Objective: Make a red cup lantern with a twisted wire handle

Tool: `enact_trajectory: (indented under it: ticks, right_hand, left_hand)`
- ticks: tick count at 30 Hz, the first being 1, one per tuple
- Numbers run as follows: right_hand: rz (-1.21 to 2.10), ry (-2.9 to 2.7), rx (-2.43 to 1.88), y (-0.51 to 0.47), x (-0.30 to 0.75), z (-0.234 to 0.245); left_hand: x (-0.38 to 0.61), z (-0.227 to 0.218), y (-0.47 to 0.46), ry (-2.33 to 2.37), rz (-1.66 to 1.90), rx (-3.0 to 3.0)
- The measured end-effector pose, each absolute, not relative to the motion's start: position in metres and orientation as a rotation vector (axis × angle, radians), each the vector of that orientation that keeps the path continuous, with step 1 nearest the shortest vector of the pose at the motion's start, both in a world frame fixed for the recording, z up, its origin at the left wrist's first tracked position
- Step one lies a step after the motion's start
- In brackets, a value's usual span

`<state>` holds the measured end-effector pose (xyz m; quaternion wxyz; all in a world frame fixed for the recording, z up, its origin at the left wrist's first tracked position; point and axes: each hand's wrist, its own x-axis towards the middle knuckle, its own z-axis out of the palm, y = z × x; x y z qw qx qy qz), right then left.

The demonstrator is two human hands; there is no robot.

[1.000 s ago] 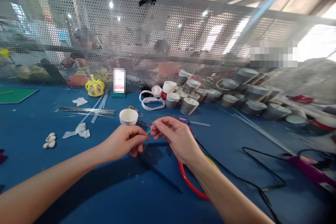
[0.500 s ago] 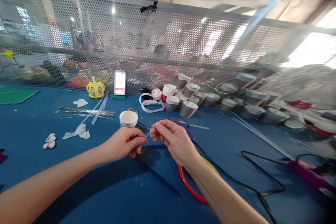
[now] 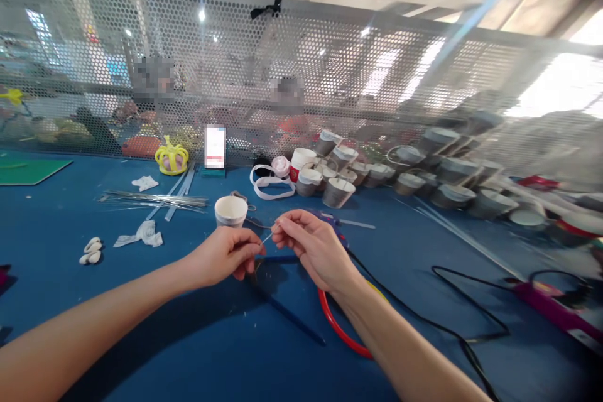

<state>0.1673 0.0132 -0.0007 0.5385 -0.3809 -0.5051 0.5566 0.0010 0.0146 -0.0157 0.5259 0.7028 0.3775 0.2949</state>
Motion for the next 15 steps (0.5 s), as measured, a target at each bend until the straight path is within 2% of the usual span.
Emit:
enact_trajectory:
  ticks: [15]
  right_hand:
    - [1.280, -1.203, -0.907, 0.0156, 0.1702, 0.0007]
  left_hand:
    - [0.0003, -0.0150, 0.0163, 0.815, 0.601, 1.529]
